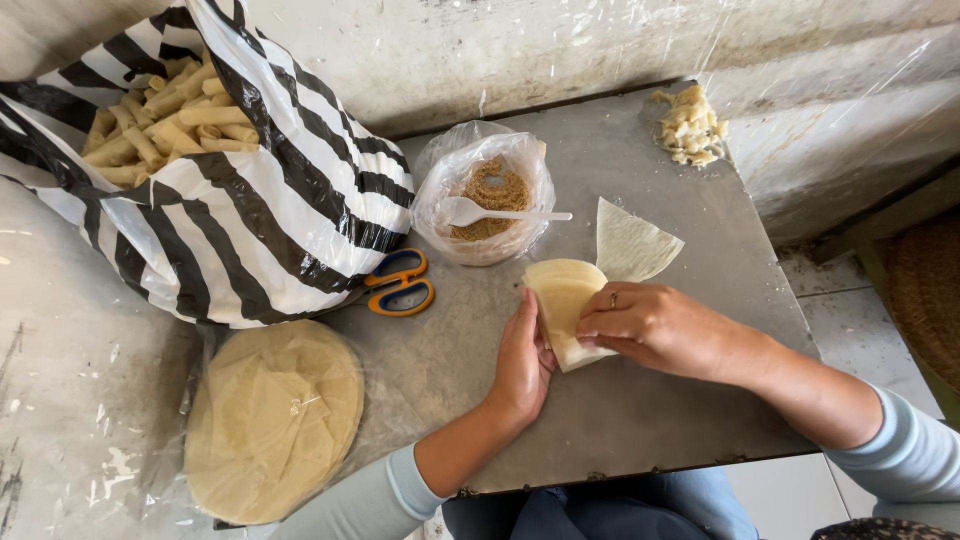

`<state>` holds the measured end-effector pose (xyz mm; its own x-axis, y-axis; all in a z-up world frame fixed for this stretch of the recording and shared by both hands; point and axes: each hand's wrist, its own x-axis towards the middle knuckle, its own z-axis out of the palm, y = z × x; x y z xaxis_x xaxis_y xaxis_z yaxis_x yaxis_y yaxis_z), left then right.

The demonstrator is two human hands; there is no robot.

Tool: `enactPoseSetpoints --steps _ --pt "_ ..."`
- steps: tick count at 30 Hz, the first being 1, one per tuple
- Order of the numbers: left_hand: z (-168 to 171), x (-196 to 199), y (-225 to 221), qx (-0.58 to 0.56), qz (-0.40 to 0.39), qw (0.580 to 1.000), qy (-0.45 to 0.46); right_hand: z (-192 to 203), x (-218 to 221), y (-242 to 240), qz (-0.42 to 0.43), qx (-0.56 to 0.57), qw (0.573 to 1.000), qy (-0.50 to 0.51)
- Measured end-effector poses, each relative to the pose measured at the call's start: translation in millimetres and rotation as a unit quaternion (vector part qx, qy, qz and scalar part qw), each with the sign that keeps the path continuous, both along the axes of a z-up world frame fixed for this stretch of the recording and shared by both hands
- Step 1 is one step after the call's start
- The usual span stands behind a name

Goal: The person prepares spring rolls by placing a spoonful of filling onto small dough sheets, rolling them into cylinders, and stacking the completed rolls.

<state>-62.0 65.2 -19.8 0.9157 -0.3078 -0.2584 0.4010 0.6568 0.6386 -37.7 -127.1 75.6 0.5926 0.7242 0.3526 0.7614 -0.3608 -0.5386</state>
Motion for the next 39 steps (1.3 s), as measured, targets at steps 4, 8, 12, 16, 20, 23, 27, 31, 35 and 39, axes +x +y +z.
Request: enactPoseSetpoints --steps 4,8,12,16,20,23,27,31,35,39 --pt "5.5 -0.5 0.1 0.029 -0.005 0.999 -0.014 -4.6 7.1 -7.3 -0.011 0.023 0.996 0.08" --pt "9.8 -0.6 0.7 0.046 -0.009 0.999 -0.008 -14.0 10.4 -12.0 -0.022 0.019 0.99 0.135" --pt "10.4 -1.1 1.2 0.068 -0.012 0.997 -0.019 -29.6 13.7 -17.9 -0.05 0.044 0.982 0.174" --pt "9.6 -3.8 -3.5 0.116 0.023 0.988 -0.104 -34.6 35.6 -32.2 -0.134 0.204 0.873 0.422" --pt "10.9 -5.2 -6.7 0.148 0.041 0.983 -0.102 -32.1 46.8 -39.5 -0.236 0.323 0.721 0.566" --pt "10.9 -3.4 -6.3 0.141 0.053 0.985 -0.084 -37.1 48.2 -39.9 -0.177 0.316 0.733 0.575" --pt "10.7 -6.3 -4.9 0.136 0.048 0.986 -0.088 -56.9 55.2 -43.3 -0.129 0.272 0.813 0.498" --pt "14.4 -21.0 -6.9 0.173 -0.014 0.976 -0.133 -74.5 73.0 -48.6 -0.162 0.205 0.897 0.356" --pt "20.2 -27.7 -7.4 0.157 -0.038 0.977 -0.136 -72.9 75.2 -50.1 -0.156 0.215 0.885 0.383" --pt "21.4 -25.7 -6.7 0.151 -0.029 0.979 -0.135 -60.6 68.3 -43.4 -0.242 0.11 0.924 0.275"
